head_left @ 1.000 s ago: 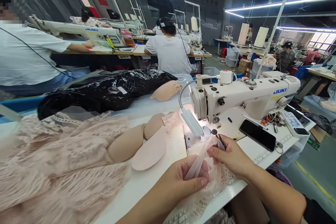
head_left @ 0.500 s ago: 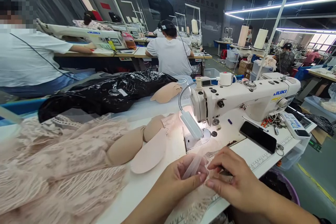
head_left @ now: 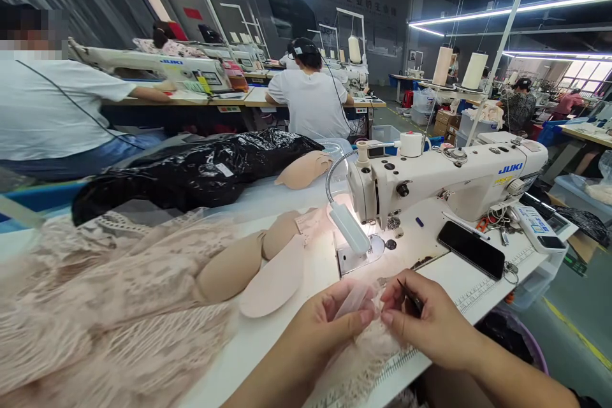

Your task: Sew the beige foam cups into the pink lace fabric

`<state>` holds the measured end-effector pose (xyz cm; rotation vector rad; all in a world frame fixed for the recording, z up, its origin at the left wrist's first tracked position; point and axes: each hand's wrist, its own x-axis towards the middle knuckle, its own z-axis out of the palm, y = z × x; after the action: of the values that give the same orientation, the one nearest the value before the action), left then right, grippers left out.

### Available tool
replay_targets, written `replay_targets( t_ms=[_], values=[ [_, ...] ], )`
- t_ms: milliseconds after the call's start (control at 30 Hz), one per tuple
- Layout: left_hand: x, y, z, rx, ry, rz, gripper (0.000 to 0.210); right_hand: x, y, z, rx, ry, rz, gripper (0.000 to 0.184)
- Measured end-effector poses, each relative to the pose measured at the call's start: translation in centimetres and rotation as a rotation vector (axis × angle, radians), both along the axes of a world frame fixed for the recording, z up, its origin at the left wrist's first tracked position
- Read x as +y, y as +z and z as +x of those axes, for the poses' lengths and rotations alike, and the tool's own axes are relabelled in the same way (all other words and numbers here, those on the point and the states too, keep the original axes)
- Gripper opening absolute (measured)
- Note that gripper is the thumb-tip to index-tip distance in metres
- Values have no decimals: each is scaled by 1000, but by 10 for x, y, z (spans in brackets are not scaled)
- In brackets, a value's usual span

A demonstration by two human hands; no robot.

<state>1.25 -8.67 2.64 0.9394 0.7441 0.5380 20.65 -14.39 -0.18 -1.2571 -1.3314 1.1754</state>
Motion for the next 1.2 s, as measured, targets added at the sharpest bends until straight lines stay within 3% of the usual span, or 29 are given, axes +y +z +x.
replay_targets(
  t_ms=[600,833,967,1100,1200],
  values=[
    [-2,0,1,-7,33,-60,47,2,-4,0,66,-14,-25,22],
    [-2,2,1,40,67,-63,44,1,-6,4,-39,-42,24,18],
    [-1,1,0,115,85,3,47,6,-5,12,-174,-114,125,16],
    [3,-3,-2,192,71,50,49,22,-9,19,-217,-133,196,40],
    [5,-6,-4,204,37,88,51,35,-11,21,-105,32,30,54]
  ],
)
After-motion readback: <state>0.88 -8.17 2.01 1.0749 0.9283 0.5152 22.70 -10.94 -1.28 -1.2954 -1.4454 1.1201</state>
